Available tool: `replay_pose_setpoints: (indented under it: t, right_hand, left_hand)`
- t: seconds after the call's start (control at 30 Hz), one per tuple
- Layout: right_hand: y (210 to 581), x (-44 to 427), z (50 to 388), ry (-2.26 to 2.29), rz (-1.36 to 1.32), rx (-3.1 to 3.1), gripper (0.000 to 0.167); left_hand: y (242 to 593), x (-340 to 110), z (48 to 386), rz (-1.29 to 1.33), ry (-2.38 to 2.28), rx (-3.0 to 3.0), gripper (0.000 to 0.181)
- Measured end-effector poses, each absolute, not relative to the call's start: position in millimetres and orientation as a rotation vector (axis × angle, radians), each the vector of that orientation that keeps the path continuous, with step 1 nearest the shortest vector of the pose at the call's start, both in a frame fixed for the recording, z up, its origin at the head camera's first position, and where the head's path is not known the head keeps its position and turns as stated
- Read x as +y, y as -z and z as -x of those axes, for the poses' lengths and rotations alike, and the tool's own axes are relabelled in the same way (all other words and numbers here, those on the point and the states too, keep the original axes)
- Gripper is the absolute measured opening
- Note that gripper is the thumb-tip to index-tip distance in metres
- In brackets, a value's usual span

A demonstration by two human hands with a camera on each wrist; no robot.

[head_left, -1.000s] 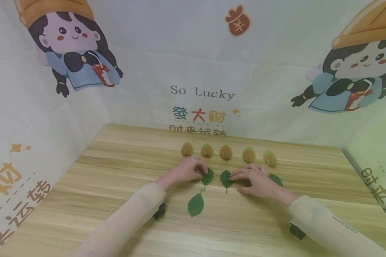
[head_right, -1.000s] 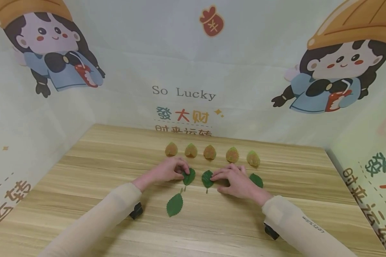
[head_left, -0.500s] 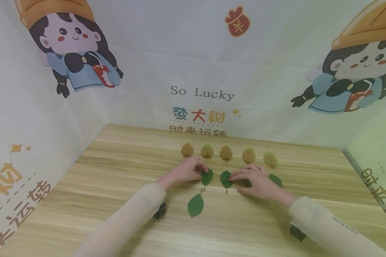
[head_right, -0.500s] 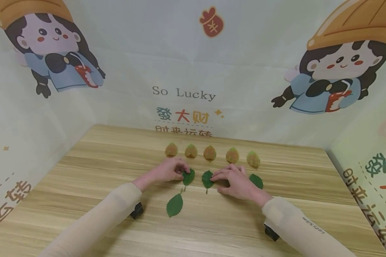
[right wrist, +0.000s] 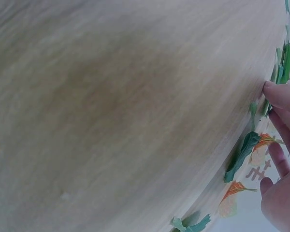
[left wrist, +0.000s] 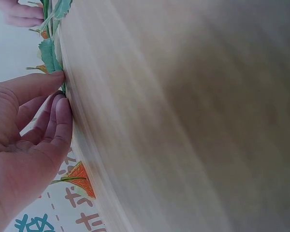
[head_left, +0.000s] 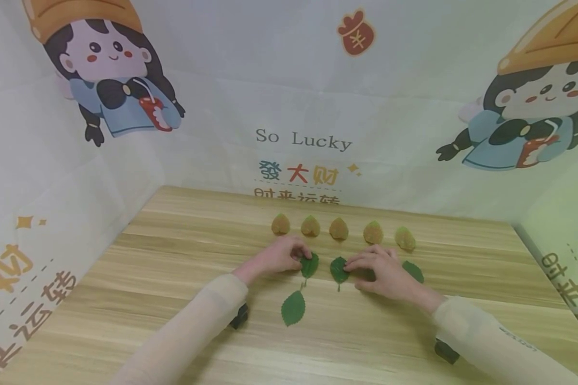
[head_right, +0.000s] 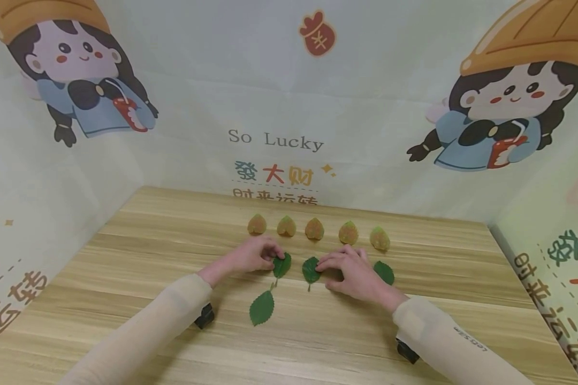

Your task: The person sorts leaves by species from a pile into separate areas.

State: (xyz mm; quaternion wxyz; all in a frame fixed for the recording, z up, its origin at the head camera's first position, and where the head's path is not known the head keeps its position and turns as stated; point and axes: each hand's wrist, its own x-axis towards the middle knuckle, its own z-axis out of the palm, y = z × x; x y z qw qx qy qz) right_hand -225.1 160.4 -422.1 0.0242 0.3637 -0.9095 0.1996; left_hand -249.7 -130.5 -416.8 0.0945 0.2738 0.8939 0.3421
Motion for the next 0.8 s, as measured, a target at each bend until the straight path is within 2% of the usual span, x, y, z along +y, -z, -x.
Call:
replay_pose_setpoints:
  t: [0.37,0.8]
  right_hand:
    - [413,145,227,-0.685,-1.106,-2.753,0.038]
    - [417,109,226,-0.684,-1.248,-2.748,0.043]
  left_hand:
    - [417,-131,249,-0.821,-0.997,2.66,0.025]
    - [415,-130,251,-0.805,-0.987,2.649,0.026]
